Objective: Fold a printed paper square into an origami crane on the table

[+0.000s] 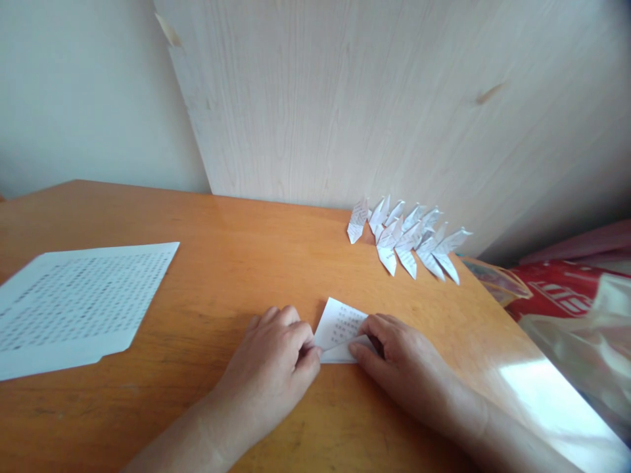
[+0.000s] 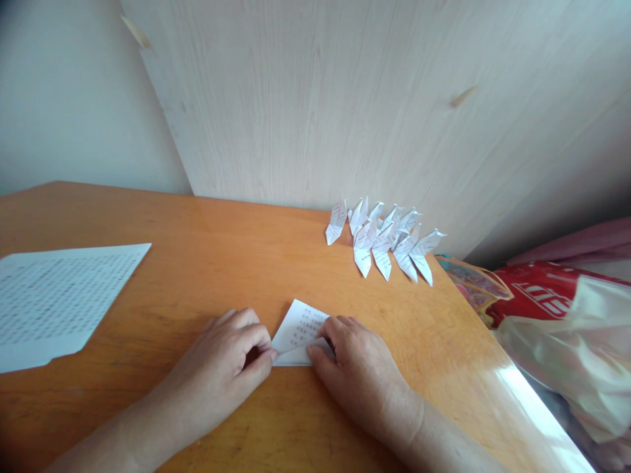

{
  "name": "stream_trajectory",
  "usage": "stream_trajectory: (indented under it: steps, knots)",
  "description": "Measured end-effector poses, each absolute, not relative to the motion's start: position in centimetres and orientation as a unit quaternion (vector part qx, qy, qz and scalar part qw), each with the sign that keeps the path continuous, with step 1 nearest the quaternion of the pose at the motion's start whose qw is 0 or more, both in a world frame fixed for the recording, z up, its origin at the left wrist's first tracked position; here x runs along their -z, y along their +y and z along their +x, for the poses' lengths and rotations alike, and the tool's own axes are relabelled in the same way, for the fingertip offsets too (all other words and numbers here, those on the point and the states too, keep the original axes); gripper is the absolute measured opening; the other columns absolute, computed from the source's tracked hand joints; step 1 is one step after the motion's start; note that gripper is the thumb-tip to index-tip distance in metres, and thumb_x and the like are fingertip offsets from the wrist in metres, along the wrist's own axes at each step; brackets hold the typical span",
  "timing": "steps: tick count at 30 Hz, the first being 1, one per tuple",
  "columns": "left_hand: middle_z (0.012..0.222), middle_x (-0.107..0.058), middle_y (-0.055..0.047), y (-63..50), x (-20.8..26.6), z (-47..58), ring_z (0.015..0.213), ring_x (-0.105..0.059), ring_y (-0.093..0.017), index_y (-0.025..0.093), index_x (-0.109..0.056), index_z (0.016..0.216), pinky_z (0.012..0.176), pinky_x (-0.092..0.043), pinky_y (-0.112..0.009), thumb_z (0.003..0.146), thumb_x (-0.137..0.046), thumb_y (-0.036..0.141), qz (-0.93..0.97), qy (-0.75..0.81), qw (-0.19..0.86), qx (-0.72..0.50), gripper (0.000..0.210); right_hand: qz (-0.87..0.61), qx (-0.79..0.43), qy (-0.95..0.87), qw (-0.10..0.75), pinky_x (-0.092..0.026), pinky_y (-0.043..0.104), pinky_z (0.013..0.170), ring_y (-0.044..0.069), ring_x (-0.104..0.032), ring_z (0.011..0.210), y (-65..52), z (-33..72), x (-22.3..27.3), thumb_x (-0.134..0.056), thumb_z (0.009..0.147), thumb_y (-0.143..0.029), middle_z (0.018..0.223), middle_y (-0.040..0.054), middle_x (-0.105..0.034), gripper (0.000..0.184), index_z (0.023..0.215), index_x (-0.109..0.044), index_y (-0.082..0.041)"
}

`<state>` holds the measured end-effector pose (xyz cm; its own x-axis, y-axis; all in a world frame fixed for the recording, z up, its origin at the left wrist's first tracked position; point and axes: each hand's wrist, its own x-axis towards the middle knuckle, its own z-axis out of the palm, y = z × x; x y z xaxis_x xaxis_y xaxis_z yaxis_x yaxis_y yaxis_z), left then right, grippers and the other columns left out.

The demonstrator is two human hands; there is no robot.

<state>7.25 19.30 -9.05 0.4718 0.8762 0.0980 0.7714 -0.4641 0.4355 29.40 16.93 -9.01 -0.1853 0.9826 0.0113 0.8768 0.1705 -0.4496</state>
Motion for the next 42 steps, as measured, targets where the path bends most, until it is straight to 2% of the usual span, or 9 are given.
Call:
stream_trajectory:
  steps: [7,23,28,31,33,37,42]
  knots:
    - [0.084,-0.057,-0.002,19.3,9.1,7.2,0.084,-0.051,-0.021,0.022,-0.061,0.072,0.073,-0.035,-0.034,0.087,-0.063,0.033,0.833,0.495,0.185,-0.164,0.019,-0.625,-0.173,-0.747,0.149,-0.035,0.029,0.065,0.017,-0.053,0.073,17.0,29.3,9.0,-0.058,0.088,-0.026,0.08,0.0023,-0.061,0.012,0.077,-0.057,-0.02]
    - [0.083,-0.056,-0.002,19.1,9.3,7.5,0.084,-0.049,-0.023,0.022,-0.058,0.071,0.072,-0.033,-0.035,0.087,-0.062,0.029,0.837,0.503,0.152,-0.154,0.018,-0.631,-0.176,-0.74,0.15,-0.034,0.029,0.064,0.016,-0.053,0.071,17.0,29.2,8.7,-0.058,0.087,-0.026,0.077,0.0011,-0.061,0.015,0.075,-0.054,-0.02]
    - [0.087,-0.056,-0.003,18.8,9.1,7.8,0.087,-0.048,-0.023,0.024,-0.062,0.084,0.075,-0.033,-0.038,0.087,-0.059,0.024,0.852,0.483,0.123,-0.157,0.004,-0.633,-0.176,-0.738,0.152,-0.033,0.028,0.062,0.016,-0.053,0.071,16.9,29.2,8.6,-0.06,0.086,-0.026,0.077,0.0007,-0.061,0.013,0.076,-0.053,-0.02]
    - [0.09,-0.055,-0.003,18.6,9.0,8.0,0.088,-0.047,-0.023,0.029,-0.066,0.099,0.077,-0.035,-0.038,0.091,-0.051,0.017,0.869,0.445,0.134,-0.169,0.02,-0.637,-0.182,-0.732,0.16,-0.033,0.028,0.061,0.016,-0.053,0.071,17.0,29.2,8.6,-0.061,0.085,-0.026,0.077,0.0004,-0.061,0.01,0.082,-0.053,-0.02]
    - [0.091,-0.055,-0.004,18.6,9.0,8.0,0.088,-0.046,-0.022,0.031,-0.068,0.101,0.078,-0.036,-0.037,0.092,-0.048,0.013,0.879,0.421,0.147,-0.168,0.028,-0.64,-0.184,-0.728,0.162,-0.033,0.028,0.06,0.016,-0.053,0.07,17.0,29.2,8.7,-0.062,0.084,-0.027,0.077,0.0004,-0.061,0.01,0.085,-0.054,-0.021]
    - [0.093,-0.054,-0.004,18.7,9.1,8.0,0.09,-0.046,-0.022,0.032,-0.072,0.099,0.078,-0.039,-0.036,0.091,-0.048,0.011,0.888,0.401,0.162,-0.158,0.033,-0.644,-0.193,-0.721,0.167,-0.034,0.027,0.059,0.016,-0.054,0.068,16.8,29.5,8.7,-0.062,0.084,-0.028,0.076,0.0003,-0.061,0.012,0.088,-0.053,-0.021]
    - [0.095,-0.055,-0.004,18.8,9.2,8.0,0.091,-0.047,-0.022,0.037,-0.071,0.107,0.08,-0.04,-0.038,0.091,-0.049,0.011,0.888,0.403,0.164,-0.151,0.038,-0.638,-0.246,-0.702,0.201,-0.039,0.027,0.06,0.015,-0.057,0.067,16.6,30.2,8.8,-0.055,0.088,-0.023,0.076,-0.0007,-0.062,0.006,0.091,-0.05,-0.022]
